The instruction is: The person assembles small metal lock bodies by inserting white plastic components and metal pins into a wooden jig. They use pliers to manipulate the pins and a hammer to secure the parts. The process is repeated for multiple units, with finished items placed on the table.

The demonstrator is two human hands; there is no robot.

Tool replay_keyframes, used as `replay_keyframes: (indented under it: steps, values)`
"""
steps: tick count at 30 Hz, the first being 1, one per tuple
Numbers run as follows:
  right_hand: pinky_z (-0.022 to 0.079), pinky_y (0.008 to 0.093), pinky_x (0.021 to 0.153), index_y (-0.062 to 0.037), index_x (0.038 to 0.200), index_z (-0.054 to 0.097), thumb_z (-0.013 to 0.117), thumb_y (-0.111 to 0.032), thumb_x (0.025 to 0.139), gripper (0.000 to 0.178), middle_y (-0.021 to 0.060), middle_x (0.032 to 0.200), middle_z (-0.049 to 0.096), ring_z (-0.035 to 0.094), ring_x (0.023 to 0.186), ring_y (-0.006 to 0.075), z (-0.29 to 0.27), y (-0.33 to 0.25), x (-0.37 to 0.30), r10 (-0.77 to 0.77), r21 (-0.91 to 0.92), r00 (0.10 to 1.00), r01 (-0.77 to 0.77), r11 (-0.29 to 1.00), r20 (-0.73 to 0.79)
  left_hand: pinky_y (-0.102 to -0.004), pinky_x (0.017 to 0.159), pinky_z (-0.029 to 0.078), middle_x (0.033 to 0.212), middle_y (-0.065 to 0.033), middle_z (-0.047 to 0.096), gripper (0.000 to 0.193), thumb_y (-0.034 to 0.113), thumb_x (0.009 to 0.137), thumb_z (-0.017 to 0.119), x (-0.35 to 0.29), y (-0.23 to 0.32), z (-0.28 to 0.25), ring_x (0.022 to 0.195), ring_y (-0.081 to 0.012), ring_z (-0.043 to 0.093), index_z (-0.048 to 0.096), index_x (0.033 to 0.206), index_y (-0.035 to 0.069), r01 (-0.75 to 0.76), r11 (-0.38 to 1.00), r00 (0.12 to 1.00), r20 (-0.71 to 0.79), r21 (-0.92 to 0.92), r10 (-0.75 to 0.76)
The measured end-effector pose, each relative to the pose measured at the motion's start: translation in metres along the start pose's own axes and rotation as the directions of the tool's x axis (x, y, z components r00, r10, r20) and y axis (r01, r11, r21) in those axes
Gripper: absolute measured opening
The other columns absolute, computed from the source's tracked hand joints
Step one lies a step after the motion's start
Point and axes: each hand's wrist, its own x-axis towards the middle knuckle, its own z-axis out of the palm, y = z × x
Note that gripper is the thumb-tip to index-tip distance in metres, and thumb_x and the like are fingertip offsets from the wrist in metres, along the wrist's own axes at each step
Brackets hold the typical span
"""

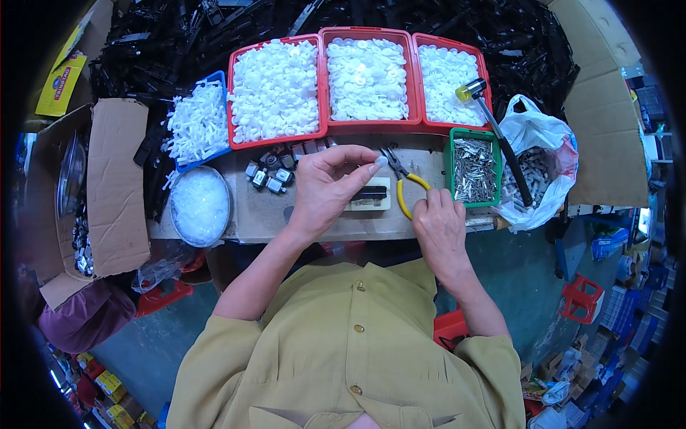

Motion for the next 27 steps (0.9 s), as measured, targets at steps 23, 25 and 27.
replay_keyframes:
  steps: [23, 25, 27]
  values:
    - [0.049, 0.0298, 0.073, -0.0028, 0.084, 0.067, 0.073, 0.007, 0.072, 0.017, 0.0079, 0.085, 0.068, 0.068, 0.081, 0.0227, -0.015, 0.009, 0.024, 0.382, 0.924, 0.861, 0.223, 0.31, -0.335, -0.0234, 0.078, 0.054, 0.096, -0.0056, 0.074, 0.015, 0.0, 0.09, 0.073, -0.015, 0.002, 0.024, 0.087, -0.0082, 0.067, 0.074, 0.105, -0.002, 0.153, 0.988, 0.985, 0.088, -0.03, -0.15]
    - [0.048, 0.0316, 0.071, -0.0042, 0.085, 0.067, 0.075, 0.007, 0.07, 0.02, 0.0075, 0.085, 0.067, 0.067, 0.079, 0.0234, -0.016, 0.008, 0.023, 0.34, 0.861, 0.846, 0.238, 0.45, -0.412, -0.0241, 0.08, 0.055, 0.096, -0.0061, 0.074, 0.015, -0.001, 0.09, 0.073, -0.015, 0.0, 0.025, 0.088, -0.0087, 0.068, 0.074, 0.105, -0.002, 0.138, 0.99, 0.987, 0.087, -0.035, -0.134]
    - [0.046, 0.033, 0.069, -0.0054, 0.086, 0.067, 0.076, 0.006, 0.068, 0.023, 0.0068, 0.086, 0.067, 0.066, 0.077, 0.0235, -0.016, 0.007, 0.023, 0.305, 0.793, 0.824, 0.254, 0.554, -0.477, -0.0245, 0.081, 0.056, 0.097, -0.0066, 0.074, 0.015, -0.002, 0.09, 0.072, -0.016, 0.0, 0.025, 0.088, -0.0091, 0.068, 0.074, 0.105, -0.002, 0.12, 0.993, 0.99, 0.08, -0.023, -0.118]
